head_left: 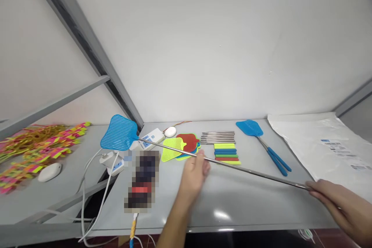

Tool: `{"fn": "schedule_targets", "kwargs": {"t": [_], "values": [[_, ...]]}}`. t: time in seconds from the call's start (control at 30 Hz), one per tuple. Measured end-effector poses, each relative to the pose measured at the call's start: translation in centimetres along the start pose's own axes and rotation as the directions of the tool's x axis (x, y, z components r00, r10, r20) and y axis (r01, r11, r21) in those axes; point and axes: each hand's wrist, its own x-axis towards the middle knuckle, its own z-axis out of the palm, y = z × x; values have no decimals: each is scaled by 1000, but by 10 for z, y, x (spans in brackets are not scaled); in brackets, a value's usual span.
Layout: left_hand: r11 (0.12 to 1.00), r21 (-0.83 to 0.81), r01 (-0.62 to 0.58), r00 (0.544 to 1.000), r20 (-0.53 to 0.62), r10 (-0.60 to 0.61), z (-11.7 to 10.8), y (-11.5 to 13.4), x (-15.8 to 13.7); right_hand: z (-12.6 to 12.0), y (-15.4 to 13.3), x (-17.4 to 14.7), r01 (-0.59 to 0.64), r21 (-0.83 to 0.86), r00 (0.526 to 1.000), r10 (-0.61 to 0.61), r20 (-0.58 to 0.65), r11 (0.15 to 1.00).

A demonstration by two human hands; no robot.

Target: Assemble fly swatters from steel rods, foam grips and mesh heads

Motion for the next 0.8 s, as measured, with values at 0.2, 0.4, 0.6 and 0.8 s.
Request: {"fn": "schedule_targets", "kwargs": {"t": [0.2, 0.4, 0.6, 0.8], "values": [[997, 78, -26, 976, 220, 8, 16, -3, -15, 2, -54, 26, 123, -40, 989, -119, 89, 992], [948, -200, -249, 952, -229, 202, -32, 16, -3, 5, -28, 24, 159, 4, 978, -158, 133, 987], [723, -460, -515, 783, -596, 179, -50, 23, 6, 15, 11, 21, 277, 47, 948, -281, 151, 960], [758, -309, -575, 729, -614, 303, 9, 5, 14, 18, -8, 27, 222, 120, 956, -240, 167, 968]]}}
